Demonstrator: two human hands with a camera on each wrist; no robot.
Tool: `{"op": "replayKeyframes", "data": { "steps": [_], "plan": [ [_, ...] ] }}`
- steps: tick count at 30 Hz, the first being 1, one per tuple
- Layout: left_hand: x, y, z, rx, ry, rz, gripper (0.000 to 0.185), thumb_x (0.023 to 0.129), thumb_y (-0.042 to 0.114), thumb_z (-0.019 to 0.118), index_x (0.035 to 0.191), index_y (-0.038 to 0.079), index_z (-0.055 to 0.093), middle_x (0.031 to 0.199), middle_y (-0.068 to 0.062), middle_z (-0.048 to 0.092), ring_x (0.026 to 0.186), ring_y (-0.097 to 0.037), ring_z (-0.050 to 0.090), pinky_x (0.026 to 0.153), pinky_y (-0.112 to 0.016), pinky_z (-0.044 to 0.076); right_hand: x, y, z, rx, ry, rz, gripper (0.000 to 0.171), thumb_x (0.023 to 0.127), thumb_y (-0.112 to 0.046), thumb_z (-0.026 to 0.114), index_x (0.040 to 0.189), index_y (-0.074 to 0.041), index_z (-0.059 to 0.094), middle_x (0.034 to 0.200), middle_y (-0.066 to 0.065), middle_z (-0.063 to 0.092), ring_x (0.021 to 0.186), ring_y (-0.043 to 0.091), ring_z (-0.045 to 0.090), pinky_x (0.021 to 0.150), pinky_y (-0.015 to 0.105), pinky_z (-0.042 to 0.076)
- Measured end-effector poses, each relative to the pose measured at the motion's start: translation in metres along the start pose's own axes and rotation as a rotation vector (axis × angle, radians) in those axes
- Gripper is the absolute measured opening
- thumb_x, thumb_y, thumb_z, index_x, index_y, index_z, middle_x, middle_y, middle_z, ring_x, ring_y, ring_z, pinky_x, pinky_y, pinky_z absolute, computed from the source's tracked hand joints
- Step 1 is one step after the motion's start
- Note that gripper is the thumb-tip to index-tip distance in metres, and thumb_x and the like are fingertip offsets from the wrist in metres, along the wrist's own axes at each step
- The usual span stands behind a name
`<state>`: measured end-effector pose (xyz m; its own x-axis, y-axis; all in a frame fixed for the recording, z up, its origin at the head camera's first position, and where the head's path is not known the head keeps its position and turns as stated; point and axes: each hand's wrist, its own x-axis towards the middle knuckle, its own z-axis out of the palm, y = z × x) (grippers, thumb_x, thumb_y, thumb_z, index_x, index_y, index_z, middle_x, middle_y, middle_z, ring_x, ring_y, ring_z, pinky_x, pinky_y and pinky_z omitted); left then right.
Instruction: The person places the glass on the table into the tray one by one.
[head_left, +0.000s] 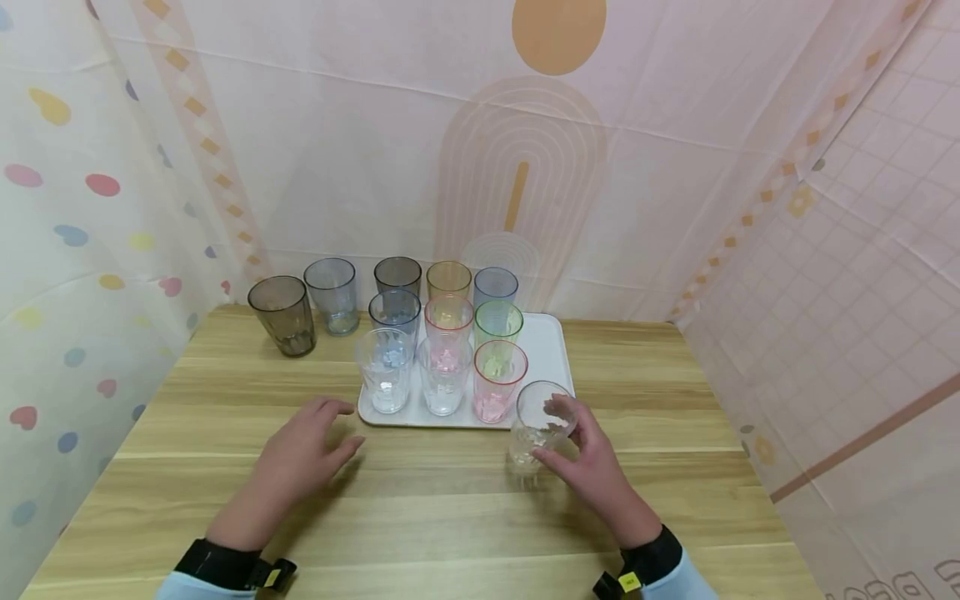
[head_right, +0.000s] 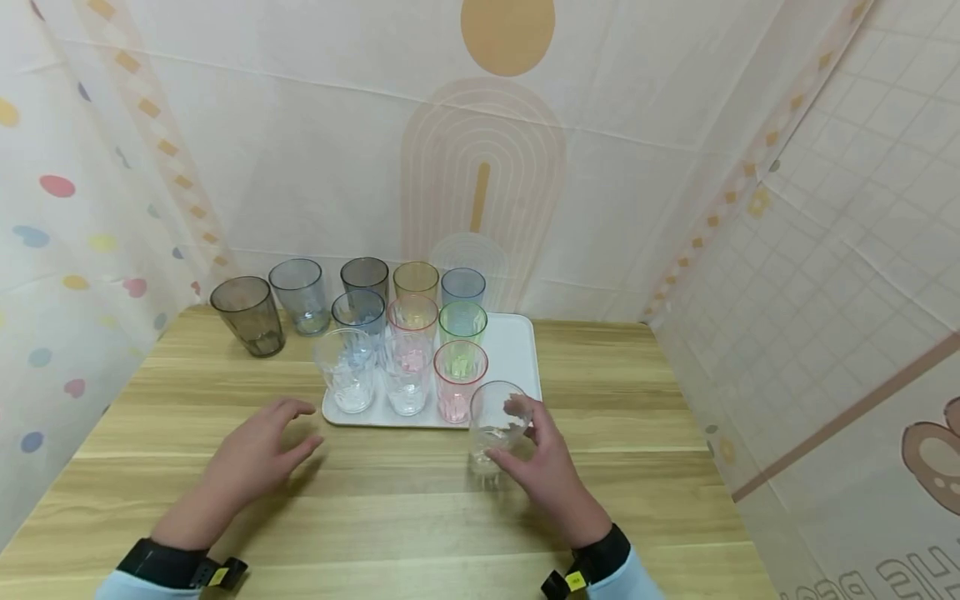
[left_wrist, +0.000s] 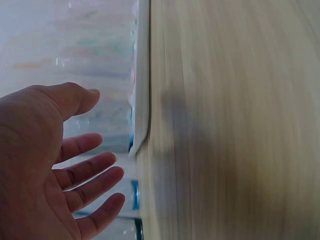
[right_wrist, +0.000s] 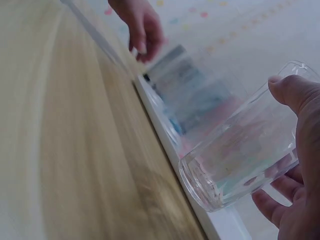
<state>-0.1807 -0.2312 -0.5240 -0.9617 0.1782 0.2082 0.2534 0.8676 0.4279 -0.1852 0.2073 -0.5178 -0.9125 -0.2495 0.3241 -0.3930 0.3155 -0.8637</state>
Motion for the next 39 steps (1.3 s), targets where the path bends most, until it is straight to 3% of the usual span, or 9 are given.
{"op": "replayKeyframes", "data": {
  "steps": [5,13,16,24,31,39],
  "plan": [
    [-0.003,-0.01,-0.005,0.076,0.02,-0.001,0.062,0.097,0.034,0.087,0.141,-0.003,0.064,0.14,-0.031,0.064,0.125,-0.053,0.065,0.103,-0.071,0.053,0.014,0.009,-0.019,-0.021,0.055,0.04,0.076,0.093,-0.002,0.088,0.158,0.0,0.048,0.149,0.019,0.063,0.142,0.038,0.057,0.114,0.025,0.047],
    [-0.007,-0.018,-0.01,0.105,-0.006,-0.003,0.078,0.099,0.041,0.084,0.155,-0.005,0.054,0.154,-0.036,0.054,0.138,-0.059,0.054,0.112,-0.076,0.045,0.066,0.026,-0.037,0.045,0.085,0.124,0.069,0.1,-0.009,0.084,0.157,-0.001,0.045,0.153,0.022,0.056,0.145,0.035,0.052,0.122,0.056,0.042],
    [-0.008,-0.02,-0.011,0.108,-0.015,-0.008,0.082,0.099,0.042,0.083,0.158,-0.004,0.052,0.158,-0.037,0.05,0.14,-0.06,0.051,0.112,-0.079,0.042,0.093,0.035,-0.04,0.089,0.098,0.133,0.062,0.101,-0.006,0.081,0.151,0.002,0.046,0.149,0.023,0.054,0.143,0.036,0.051,0.12,0.053,0.045],
    [-0.01,-0.019,-0.008,0.131,-0.027,0.012,0.088,0.098,0.045,0.084,0.162,-0.004,0.048,0.162,-0.038,0.046,0.144,-0.061,0.047,0.117,-0.078,0.036,0.157,0.055,-0.043,-0.019,0.096,0.238,0.065,0.105,-0.029,0.079,0.15,0.0,0.041,0.153,0.019,0.05,0.149,0.035,0.045,0.125,0.053,0.042],
    [-0.013,-0.02,-0.005,0.142,0.0,0.023,0.088,0.096,0.047,0.086,0.159,-0.003,0.051,0.159,-0.036,0.05,0.145,-0.062,0.046,0.118,-0.079,0.035,0.193,0.061,-0.037,-0.091,0.073,0.261,0.068,0.105,-0.034,0.079,0.151,-0.003,0.04,0.154,0.018,0.05,0.149,0.037,0.046,0.125,0.051,0.043],
    [-0.013,-0.024,-0.003,0.144,-0.005,0.011,0.087,0.096,0.048,0.085,0.159,-0.002,0.051,0.16,-0.037,0.049,0.146,-0.062,0.044,0.119,-0.078,0.034,0.217,0.069,-0.027,-0.098,0.057,0.285,0.089,0.103,-0.04,0.08,0.167,-0.006,0.028,0.159,0.02,0.047,0.149,0.038,0.047,0.124,0.055,0.042]
  ]
}}
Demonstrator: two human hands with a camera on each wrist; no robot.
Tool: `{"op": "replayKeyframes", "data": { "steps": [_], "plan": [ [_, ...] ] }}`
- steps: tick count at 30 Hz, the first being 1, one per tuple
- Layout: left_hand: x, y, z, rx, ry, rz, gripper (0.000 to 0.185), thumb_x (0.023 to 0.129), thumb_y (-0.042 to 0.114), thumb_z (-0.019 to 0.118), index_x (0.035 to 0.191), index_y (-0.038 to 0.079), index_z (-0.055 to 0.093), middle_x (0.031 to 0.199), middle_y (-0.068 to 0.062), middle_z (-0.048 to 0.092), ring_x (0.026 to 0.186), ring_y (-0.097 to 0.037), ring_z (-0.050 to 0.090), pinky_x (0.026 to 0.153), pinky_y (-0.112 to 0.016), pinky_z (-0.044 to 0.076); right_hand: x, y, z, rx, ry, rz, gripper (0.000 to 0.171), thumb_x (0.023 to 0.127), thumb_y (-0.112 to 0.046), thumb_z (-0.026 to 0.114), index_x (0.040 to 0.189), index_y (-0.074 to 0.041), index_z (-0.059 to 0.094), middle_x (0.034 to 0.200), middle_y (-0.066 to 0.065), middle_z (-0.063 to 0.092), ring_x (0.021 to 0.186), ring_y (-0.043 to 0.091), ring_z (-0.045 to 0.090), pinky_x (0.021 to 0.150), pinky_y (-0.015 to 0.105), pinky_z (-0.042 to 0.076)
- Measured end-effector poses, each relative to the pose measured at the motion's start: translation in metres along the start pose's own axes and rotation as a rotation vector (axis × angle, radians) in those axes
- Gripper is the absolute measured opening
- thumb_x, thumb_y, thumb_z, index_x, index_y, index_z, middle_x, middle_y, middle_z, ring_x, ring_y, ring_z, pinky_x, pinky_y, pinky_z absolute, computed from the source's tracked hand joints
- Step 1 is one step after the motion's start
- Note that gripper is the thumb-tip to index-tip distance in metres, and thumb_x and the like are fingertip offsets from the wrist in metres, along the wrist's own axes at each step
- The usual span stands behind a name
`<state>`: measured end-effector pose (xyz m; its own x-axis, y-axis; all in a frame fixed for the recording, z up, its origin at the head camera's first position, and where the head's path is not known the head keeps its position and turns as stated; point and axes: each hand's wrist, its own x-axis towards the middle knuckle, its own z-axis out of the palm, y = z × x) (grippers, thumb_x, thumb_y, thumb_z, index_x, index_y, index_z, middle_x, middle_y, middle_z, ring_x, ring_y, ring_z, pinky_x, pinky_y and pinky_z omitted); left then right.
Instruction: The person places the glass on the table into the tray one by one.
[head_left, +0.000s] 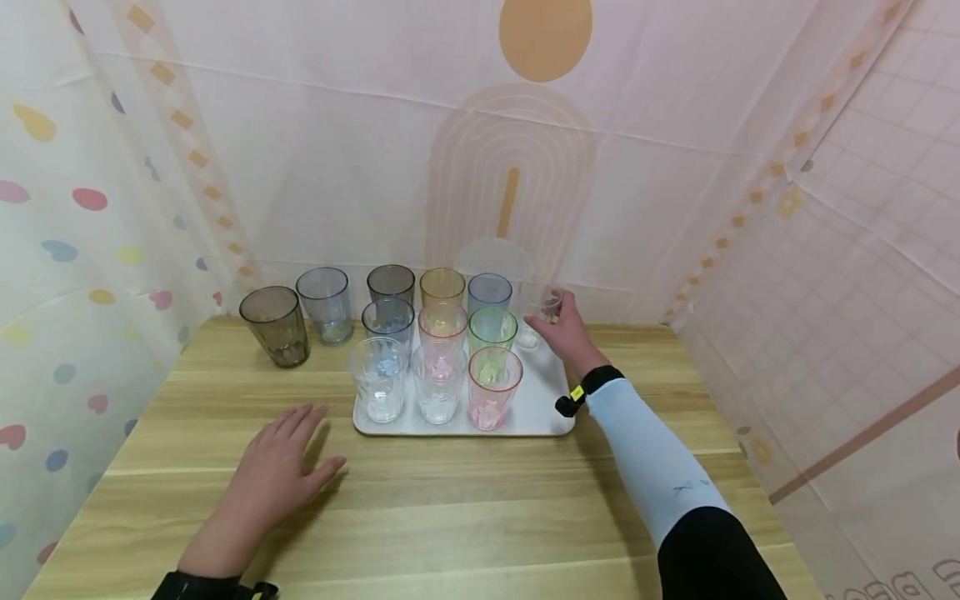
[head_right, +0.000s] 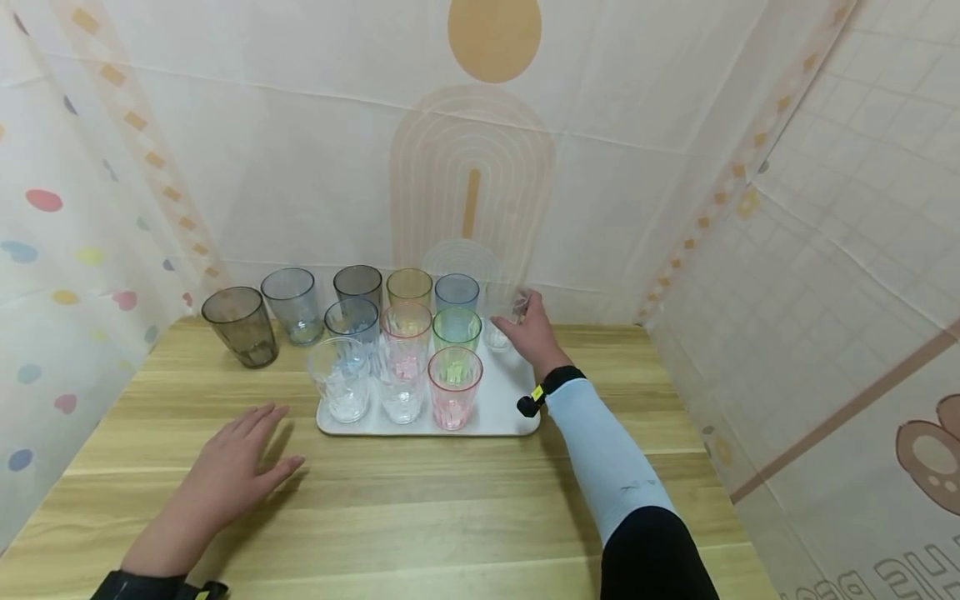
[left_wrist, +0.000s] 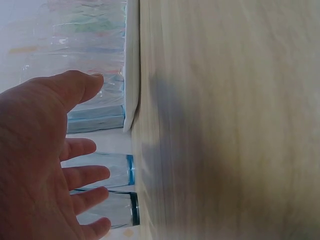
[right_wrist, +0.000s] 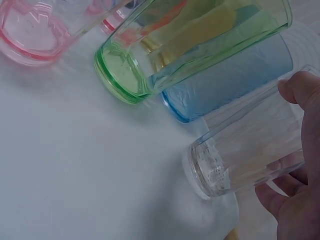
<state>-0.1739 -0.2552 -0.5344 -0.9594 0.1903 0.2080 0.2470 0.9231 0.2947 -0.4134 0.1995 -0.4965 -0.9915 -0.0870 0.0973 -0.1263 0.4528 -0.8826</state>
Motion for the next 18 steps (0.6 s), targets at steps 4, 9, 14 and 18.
{"op": "replayKeyframes", "data": {
  "steps": [4,9,14,18],
  "plan": [
    [-0.0008,-0.0006,-0.0003,-0.007,0.002,-0.006,0.088,0.096,0.049,0.085,0.159,-0.003,0.051,0.16,-0.038,0.048,0.146,-0.062,0.044,0.118,-0.079,0.034,0.0045,0.0014,0.0039,-0.005,0.002,0.02,0.09,0.102,-0.04,0.08,0.168,-0.009,0.027,0.16,0.019,0.046,0.148,0.039,0.046,0.124,0.057,0.042],
    [-0.0029,-0.0004,-0.0013,-0.016,0.018,-0.006,0.085,0.096,0.045,0.086,0.157,-0.003,0.053,0.16,-0.037,0.049,0.146,-0.059,0.046,0.117,-0.079,0.035,0.0061,0.0025,0.0068,-0.005,0.012,0.008,0.088,0.102,-0.038,0.08,0.166,-0.008,0.029,0.158,0.021,0.047,0.147,0.041,0.047,0.122,0.058,0.043],
    [-0.0044,-0.0012,-0.0008,-0.026,0.025,-0.005,0.083,0.096,0.044,0.085,0.156,-0.004,0.054,0.159,-0.036,0.049,0.146,-0.058,0.046,0.117,-0.078,0.036,0.0057,0.003,0.0087,0.003,0.015,0.004,0.087,0.102,-0.036,0.08,0.166,-0.008,0.029,0.157,0.021,0.048,0.147,0.04,0.047,0.121,0.057,0.044],
    [-0.0052,-0.0022,0.0003,-0.035,0.023,-0.013,0.083,0.096,0.044,0.086,0.156,-0.004,0.054,0.159,-0.037,0.049,0.146,-0.058,0.045,0.116,-0.079,0.036,0.0052,0.0033,0.01,0.013,0.019,0.0,0.087,0.102,-0.036,0.081,0.166,-0.009,0.03,0.156,0.02,0.049,0.147,0.039,0.047,0.121,0.057,0.044]
  ]
}}
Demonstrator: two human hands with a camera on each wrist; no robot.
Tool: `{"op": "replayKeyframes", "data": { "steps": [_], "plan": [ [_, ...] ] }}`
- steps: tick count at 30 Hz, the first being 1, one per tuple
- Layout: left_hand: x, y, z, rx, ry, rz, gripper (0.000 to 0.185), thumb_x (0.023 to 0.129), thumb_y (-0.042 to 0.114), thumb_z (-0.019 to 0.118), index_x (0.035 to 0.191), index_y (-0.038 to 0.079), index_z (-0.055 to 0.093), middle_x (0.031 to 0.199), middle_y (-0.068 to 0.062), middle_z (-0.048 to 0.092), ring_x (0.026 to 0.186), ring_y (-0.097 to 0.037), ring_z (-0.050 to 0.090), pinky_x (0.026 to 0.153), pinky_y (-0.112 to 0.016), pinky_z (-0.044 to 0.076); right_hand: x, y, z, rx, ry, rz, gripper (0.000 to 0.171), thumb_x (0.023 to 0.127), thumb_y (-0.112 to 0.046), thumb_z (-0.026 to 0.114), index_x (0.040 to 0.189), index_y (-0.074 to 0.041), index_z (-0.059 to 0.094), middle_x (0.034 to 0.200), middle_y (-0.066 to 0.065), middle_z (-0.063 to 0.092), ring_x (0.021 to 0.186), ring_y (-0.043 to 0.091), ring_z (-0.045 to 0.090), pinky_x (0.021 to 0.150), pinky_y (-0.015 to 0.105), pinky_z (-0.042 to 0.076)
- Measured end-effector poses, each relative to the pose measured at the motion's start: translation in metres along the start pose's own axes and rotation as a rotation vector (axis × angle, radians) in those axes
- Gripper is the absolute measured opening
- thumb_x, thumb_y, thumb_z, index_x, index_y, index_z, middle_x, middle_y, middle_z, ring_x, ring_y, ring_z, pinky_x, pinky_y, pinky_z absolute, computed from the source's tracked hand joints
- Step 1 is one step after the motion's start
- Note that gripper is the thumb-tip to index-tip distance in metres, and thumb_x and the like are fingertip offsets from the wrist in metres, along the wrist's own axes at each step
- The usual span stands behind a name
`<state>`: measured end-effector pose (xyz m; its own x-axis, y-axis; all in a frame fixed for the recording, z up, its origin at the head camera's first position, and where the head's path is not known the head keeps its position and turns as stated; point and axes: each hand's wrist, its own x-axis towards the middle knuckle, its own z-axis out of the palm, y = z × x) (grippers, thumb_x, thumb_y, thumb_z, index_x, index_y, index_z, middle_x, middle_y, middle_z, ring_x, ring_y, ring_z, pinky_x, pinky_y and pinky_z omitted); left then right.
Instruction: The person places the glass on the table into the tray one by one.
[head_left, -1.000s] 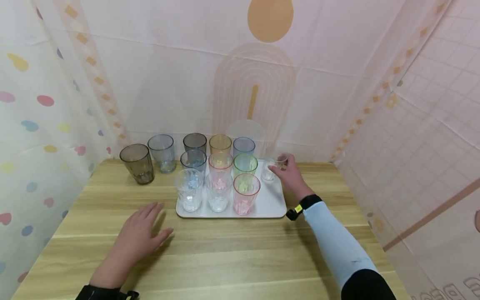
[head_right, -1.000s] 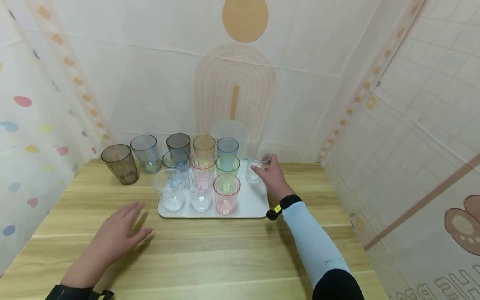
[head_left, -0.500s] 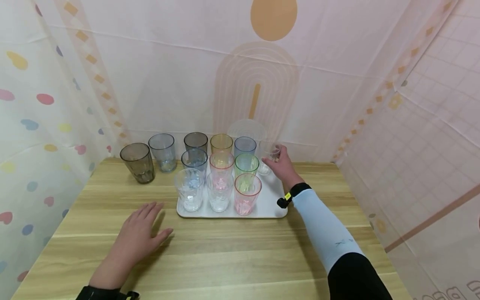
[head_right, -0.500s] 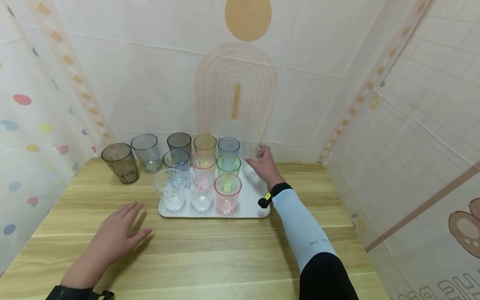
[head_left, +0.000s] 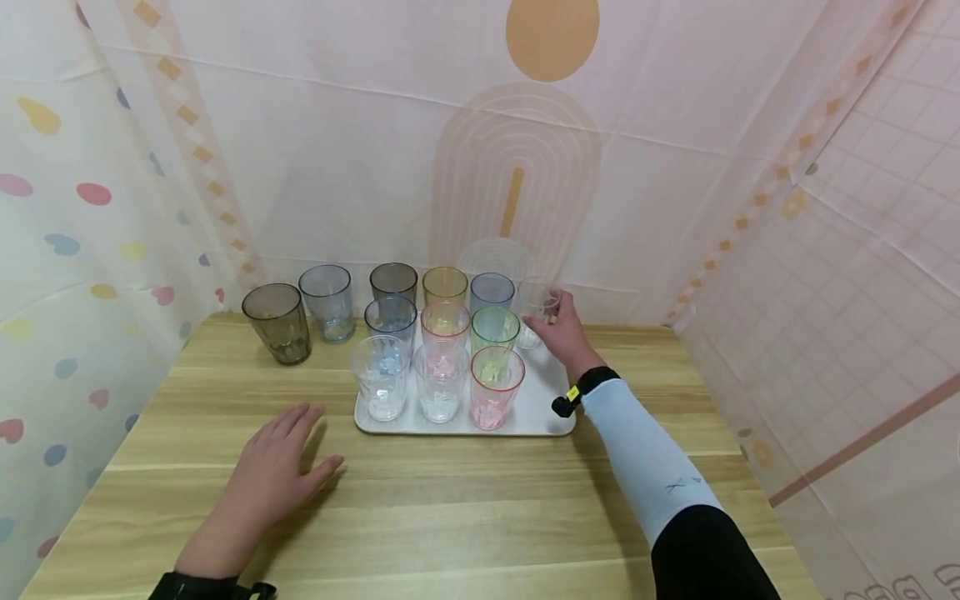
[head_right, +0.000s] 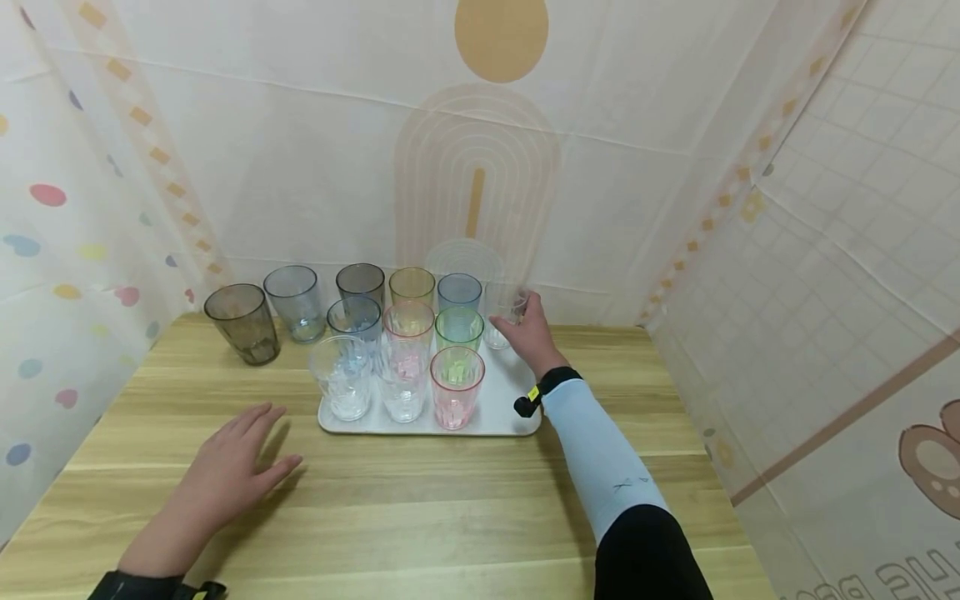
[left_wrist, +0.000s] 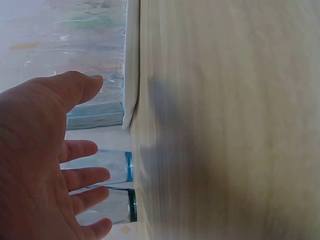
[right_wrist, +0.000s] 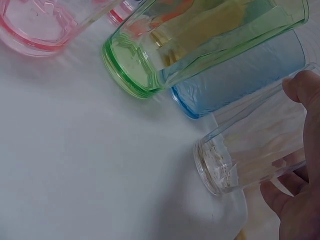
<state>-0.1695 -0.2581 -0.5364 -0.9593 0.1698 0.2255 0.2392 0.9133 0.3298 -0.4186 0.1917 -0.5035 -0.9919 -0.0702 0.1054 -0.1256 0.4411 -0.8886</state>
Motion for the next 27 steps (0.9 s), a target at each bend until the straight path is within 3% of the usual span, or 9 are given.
{"op": "replayKeyframes", "data": {
  "steps": [9,14,20,27],
  "plan": [
    [-0.001,-0.003,0.0,0.002,0.024,0.0,0.083,0.096,0.045,0.086,0.155,-0.003,0.054,0.158,-0.036,0.05,0.144,-0.058,0.047,0.113,-0.081,0.037,0.0,0.003,-0.001,0.016,-0.036,0.025,0.094,0.101,-0.038,0.082,0.17,-0.01,0.025,0.163,0.02,0.044,0.155,0.04,0.04,0.126,0.057,0.039],
    [0.001,-0.002,-0.002,0.007,0.015,-0.001,0.082,0.097,0.046,0.085,0.155,-0.004,0.054,0.157,-0.036,0.051,0.143,-0.059,0.048,0.113,-0.08,0.038,-0.013,0.0,-0.007,0.007,-0.021,0.042,0.101,0.102,-0.039,0.083,0.173,-0.008,0.018,0.169,0.022,0.038,0.159,0.039,0.037,0.129,0.056,0.035],
    [0.002,0.0,-0.006,0.008,-0.001,-0.004,0.082,0.097,0.045,0.085,0.155,-0.004,0.054,0.157,-0.038,0.05,0.143,-0.06,0.048,0.113,-0.08,0.039,-0.054,-0.004,-0.022,-0.028,0.003,0.037,0.099,0.105,-0.038,0.079,0.174,-0.006,0.015,0.173,0.023,0.032,0.161,0.039,0.033,0.131,0.055,0.032],
    [0.002,-0.002,-0.007,-0.004,-0.002,-0.003,0.082,0.097,0.044,0.085,0.155,-0.004,0.054,0.158,-0.037,0.05,0.143,-0.059,0.048,0.114,-0.079,0.039,-0.126,0.004,-0.042,-0.137,-0.032,-0.089,0.089,0.105,-0.036,0.079,0.17,-0.003,0.027,0.17,0.027,0.037,0.159,0.045,0.036,0.13,0.061,0.032]
  ]
}}
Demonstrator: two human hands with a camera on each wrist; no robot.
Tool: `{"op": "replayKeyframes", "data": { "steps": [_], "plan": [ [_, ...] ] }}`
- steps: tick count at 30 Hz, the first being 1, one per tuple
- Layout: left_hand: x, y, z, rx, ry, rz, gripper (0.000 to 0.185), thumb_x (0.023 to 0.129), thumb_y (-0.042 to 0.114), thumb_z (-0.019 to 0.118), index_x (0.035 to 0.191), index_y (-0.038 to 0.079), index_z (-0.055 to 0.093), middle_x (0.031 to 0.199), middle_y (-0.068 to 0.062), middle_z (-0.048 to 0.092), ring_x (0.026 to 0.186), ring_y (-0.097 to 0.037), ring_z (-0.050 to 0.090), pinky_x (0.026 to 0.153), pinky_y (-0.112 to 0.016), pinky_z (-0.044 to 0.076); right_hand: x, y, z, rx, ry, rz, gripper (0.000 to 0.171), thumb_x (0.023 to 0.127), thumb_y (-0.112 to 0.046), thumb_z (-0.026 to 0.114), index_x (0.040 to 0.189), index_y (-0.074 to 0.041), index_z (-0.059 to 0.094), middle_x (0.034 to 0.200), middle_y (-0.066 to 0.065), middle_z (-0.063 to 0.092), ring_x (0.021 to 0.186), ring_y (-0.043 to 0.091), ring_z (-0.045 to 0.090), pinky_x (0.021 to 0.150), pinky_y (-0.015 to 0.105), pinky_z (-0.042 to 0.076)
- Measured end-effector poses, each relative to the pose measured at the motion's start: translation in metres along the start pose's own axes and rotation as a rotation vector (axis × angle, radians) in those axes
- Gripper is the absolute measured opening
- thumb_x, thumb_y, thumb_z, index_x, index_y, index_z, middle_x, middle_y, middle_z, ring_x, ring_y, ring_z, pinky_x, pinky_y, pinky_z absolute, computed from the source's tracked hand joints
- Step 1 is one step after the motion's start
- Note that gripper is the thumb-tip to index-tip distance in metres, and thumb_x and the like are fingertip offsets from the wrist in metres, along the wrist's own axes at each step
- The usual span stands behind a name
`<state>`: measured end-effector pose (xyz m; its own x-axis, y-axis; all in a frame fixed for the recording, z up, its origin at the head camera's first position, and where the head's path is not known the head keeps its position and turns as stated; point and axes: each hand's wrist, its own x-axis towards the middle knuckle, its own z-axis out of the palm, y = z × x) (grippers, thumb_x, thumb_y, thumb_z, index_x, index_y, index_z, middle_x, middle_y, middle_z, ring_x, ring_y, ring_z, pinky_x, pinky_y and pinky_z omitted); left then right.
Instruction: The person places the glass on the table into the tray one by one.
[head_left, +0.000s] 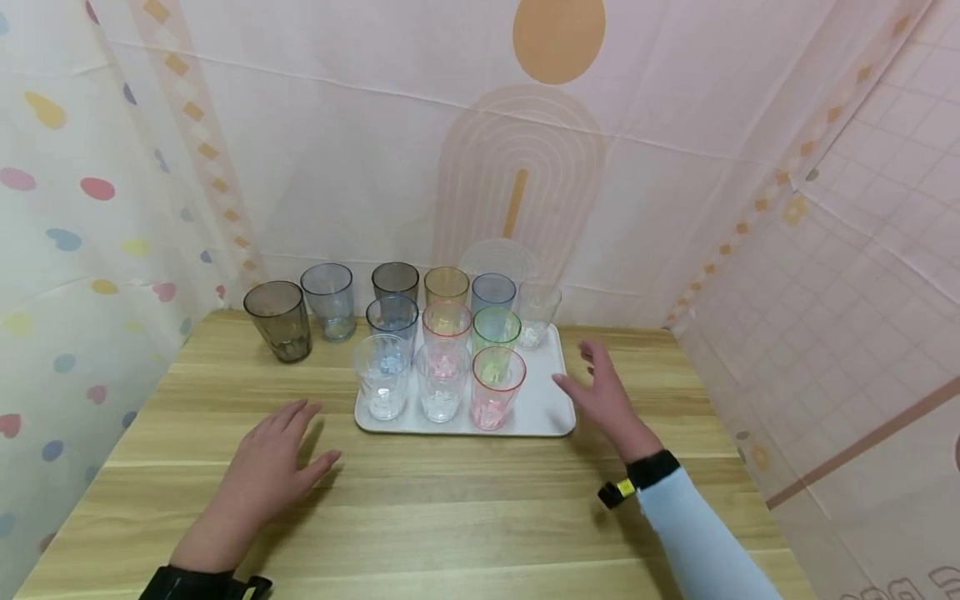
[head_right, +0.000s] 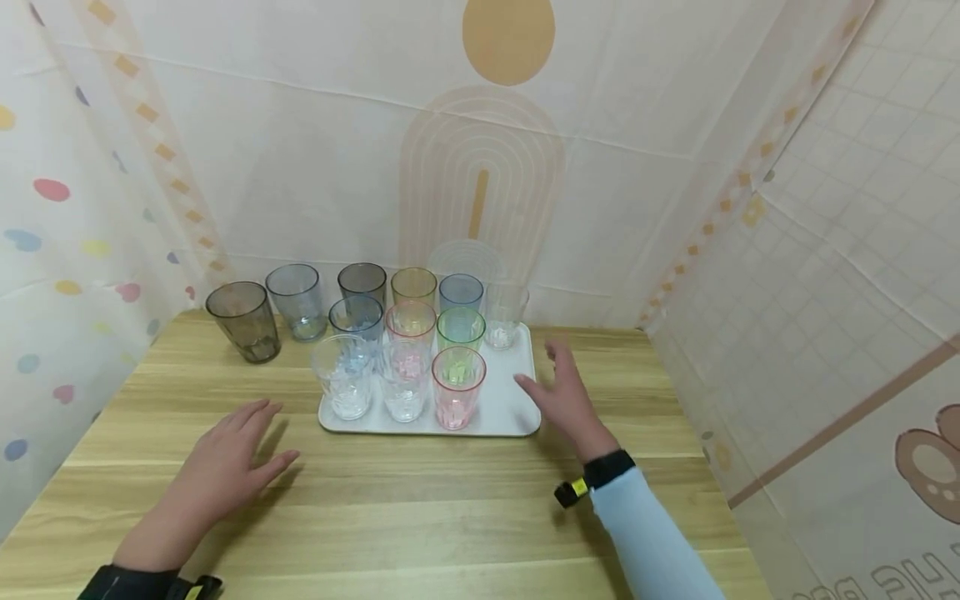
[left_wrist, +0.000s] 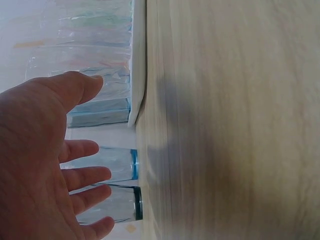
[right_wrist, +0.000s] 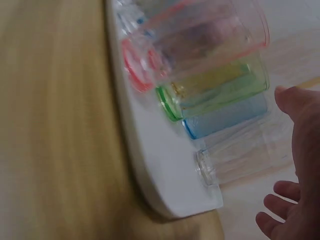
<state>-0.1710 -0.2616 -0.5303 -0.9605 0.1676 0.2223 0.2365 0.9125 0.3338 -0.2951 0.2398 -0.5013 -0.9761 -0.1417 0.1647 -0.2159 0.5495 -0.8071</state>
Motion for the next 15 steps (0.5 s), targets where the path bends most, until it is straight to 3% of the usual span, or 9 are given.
{"op": "replayKeyframes", "data": {
  "steps": [6,11,15],
  "plan": [
    [0.001,0.0,-0.003,-0.018,0.006,0.008,0.083,0.098,0.045,0.084,0.155,-0.005,0.053,0.159,-0.038,0.048,0.144,-0.06,0.046,0.115,-0.08,0.037,-0.054,-0.001,-0.01,-0.167,-0.043,-0.124,0.091,0.104,-0.035,0.08,0.172,-0.003,0.028,0.174,0.025,0.034,0.161,0.046,0.032,0.128,0.068,0.031],
    [0.003,0.007,-0.008,-0.032,0.015,0.024,0.083,0.098,0.043,0.084,0.156,-0.007,0.052,0.16,-0.038,0.047,0.146,-0.059,0.046,0.116,-0.079,0.036,-0.084,0.001,-0.01,-0.295,-0.018,-0.273,0.088,0.1,-0.026,0.085,0.168,0.002,0.037,0.17,0.027,0.042,0.156,0.048,0.04,0.124,0.07,0.035],
    [0.003,0.011,-0.01,-0.032,0.011,0.029,0.083,0.098,0.042,0.084,0.156,-0.007,0.052,0.161,-0.037,0.047,0.147,-0.058,0.044,0.117,-0.079,0.036,-0.104,0.007,-0.005,-0.381,-0.019,-0.32,0.093,0.096,-0.031,0.088,0.169,-0.001,0.039,0.171,0.024,0.043,0.157,0.047,0.04,0.124,0.069,0.036]
  ]
}}
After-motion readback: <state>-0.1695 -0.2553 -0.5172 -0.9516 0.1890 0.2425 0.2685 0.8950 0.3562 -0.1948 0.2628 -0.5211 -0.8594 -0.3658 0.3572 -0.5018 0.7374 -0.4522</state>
